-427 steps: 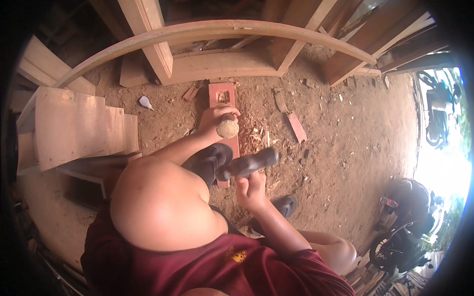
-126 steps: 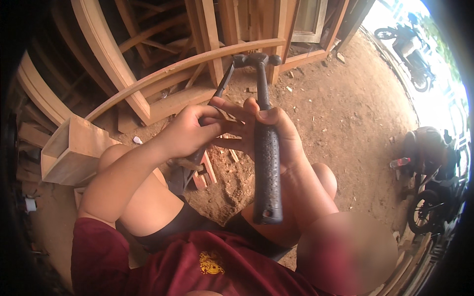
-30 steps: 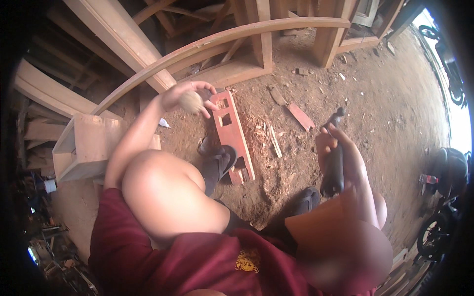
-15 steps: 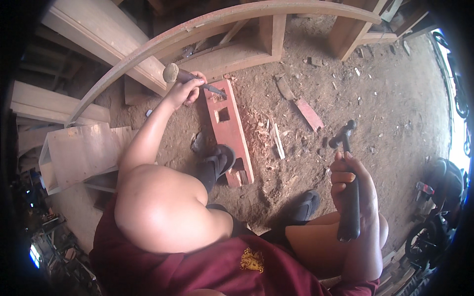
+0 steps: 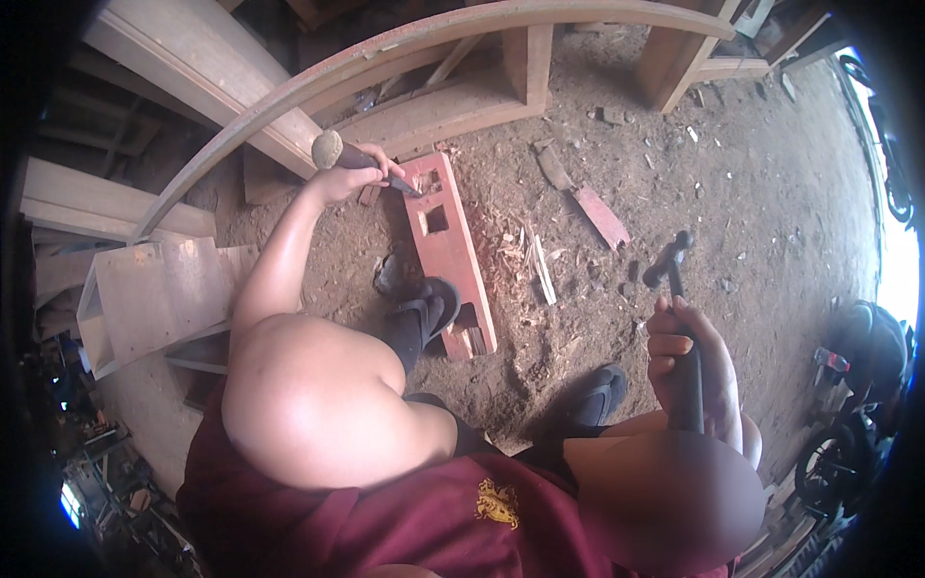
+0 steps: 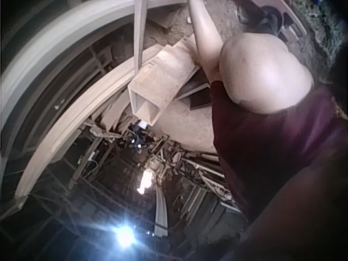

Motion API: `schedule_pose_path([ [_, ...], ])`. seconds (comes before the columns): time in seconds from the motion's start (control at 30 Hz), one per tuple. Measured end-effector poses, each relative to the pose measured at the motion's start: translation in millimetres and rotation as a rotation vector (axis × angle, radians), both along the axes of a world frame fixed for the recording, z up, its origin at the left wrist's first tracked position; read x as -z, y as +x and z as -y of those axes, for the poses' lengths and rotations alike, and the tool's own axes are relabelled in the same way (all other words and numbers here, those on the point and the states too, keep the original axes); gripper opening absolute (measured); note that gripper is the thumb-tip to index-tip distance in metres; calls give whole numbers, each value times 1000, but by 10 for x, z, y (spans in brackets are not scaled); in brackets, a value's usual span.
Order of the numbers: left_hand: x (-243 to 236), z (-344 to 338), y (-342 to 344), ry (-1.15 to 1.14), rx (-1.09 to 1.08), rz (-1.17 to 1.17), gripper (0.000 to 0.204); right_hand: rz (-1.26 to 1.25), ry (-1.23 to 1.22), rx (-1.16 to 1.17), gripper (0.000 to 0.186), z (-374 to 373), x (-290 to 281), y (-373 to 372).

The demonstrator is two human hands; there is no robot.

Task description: The person sits on the ground and uses a chisel and hammer to carve a wooden frame. They repeatedly strike the chisel with the hammer to remove wood shavings from the frame's surface.

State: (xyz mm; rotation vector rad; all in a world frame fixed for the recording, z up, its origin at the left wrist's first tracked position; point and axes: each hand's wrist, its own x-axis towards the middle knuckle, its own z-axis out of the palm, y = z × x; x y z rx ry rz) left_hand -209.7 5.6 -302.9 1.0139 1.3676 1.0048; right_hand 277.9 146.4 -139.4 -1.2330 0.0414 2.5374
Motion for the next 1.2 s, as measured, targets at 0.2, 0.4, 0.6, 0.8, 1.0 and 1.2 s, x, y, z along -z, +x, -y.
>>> schedule_pose_path([
  [0.2, 190, -40, 43, 100, -192, -23, 3, 22, -22, 24, 21, 9, 15, -5],
  [0.4, 143, -48, 154, 79, -63, -51, 4, 48, 3, 10, 18, -36, 42, -45],
  [0.6, 218, -11, 289, 302, -228, -190, 3, 23, 5, -28, 18, -1, 20, -93],
  [0.8, 207, -36, 302, 203, -263, 20, 4, 30, -16, -32, 18, -1, 61, -105],
  [1.0, 107, -25, 458, 276, -124, -331, 3, 84, 28, -54, 19, 23, 51, -134],
  [1.2, -70, -5, 330, 147, -128, -141, 2, 90, 34, -41, 20, 24, 46, -143],
])
